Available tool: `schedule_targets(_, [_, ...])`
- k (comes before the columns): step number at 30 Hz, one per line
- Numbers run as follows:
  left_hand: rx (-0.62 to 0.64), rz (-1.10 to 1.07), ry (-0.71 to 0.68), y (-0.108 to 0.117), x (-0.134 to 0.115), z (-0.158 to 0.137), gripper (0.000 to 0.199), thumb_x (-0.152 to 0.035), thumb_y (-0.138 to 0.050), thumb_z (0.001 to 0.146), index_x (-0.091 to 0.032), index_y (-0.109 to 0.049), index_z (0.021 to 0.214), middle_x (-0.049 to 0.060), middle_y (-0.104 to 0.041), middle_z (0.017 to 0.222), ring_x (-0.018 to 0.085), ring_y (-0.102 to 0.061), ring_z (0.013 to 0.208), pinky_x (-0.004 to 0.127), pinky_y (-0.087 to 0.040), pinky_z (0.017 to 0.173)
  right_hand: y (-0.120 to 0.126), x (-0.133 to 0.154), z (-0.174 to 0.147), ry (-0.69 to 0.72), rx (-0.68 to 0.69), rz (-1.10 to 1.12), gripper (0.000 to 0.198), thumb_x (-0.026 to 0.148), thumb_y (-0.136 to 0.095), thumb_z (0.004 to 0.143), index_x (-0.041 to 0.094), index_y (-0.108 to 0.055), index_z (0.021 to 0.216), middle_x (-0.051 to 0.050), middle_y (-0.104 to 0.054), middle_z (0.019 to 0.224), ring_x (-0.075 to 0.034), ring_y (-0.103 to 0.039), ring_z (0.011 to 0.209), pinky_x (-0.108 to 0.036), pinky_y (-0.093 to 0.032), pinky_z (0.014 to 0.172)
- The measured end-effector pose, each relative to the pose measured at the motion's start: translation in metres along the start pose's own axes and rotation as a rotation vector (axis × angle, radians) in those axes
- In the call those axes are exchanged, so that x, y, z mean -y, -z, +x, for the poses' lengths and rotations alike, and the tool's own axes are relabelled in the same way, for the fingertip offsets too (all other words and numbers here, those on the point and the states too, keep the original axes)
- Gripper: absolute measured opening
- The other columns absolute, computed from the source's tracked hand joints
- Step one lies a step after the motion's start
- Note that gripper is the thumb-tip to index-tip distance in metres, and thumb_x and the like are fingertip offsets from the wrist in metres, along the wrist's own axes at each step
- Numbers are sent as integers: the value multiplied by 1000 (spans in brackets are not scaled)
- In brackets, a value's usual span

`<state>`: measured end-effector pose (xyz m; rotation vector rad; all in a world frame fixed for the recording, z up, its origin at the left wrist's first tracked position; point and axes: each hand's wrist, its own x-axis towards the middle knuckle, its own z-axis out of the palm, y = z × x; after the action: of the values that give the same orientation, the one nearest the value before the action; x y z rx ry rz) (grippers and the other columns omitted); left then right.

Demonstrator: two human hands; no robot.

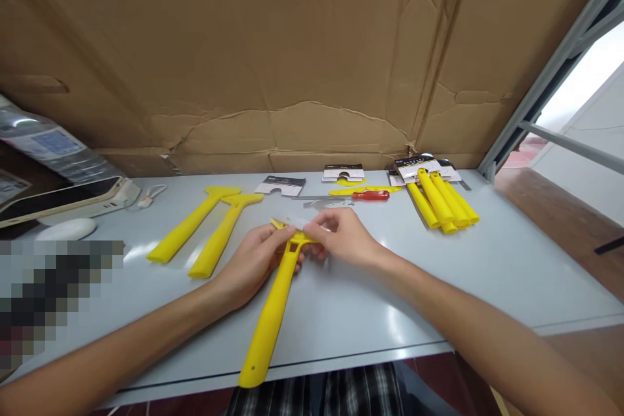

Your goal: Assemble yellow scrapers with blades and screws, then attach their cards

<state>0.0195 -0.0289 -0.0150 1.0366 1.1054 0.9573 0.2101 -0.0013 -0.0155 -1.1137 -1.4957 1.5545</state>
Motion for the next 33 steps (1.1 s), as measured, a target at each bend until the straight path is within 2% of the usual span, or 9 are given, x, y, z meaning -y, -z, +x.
schedule_targets(9, [-109, -24, -14, -2, -1, 1, 44, -54, -90, 72, -15, -69, 72, 6, -71, 65, 18, -66, 58, 29, -55, 56, -3, 2, -1, -81, 31, 48, 46, 54, -88, 86, 12, -69, 93, -4, -71, 72, -10, -65, 59, -22, -56, 58])
schedule_targets(14, [-167, -46, -37, 1, 3, 3, 48, -57, -90, 72, -15, -68, 75, 3, -69, 64, 15, -62, 56, 26, -50, 53, 3, 4, -2, -113, 152, 110, 46, 53, -88, 85, 10, -73, 94, -9, -76, 84, -11, -71, 67, -24, -60, 61])
schedule_targets(22, [-157, -45, -70, 1, 4, 3, 52, -60, -94, 69, -15, -70, 76, 4, -70, 66, 17, -64, 60, 27, -51, 57, 8, -2, 0, -149, 127, 290, 48, 42, -99, 70, 8, -72, 91, -9, -75, 84, -13, -73, 70, -24, -59, 62])
schedule_targets(28, [-127, -20, -53, 0, 2, 2, 52, -61, -92, 71, -14, -70, 73, 6, -71, 67, 18, -65, 59, 29, -52, 56, 10, -1, 0, -170, 119, 303, 52, 41, -103, 63, 10, -68, 84, -7, -72, 76, -13, -71, 66, -24, -56, 60])
schedule_targets(31, [-137, -21, -43, 2, 3, 3, 49, -58, -91, 71, -14, -69, 73, 5, -70, 65, 17, -65, 57, 28, -51, 56, 9, -1, 0, -177, 117, 298, 50, 40, -103, 65, 10, -69, 86, -7, -73, 78, -13, -71, 67, -24, -57, 60])
schedule_targets(33, [-147, -39, -37, 3, 3, 4, 46, -55, -91, 70, -14, -70, 73, 5, -70, 65, 17, -65, 57, 27, -50, 55, 8, -1, 0, -199, 121, 300, 45, 38, -99, 72, 10, -70, 91, -9, -75, 83, -13, -71, 69, -23, -58, 60])
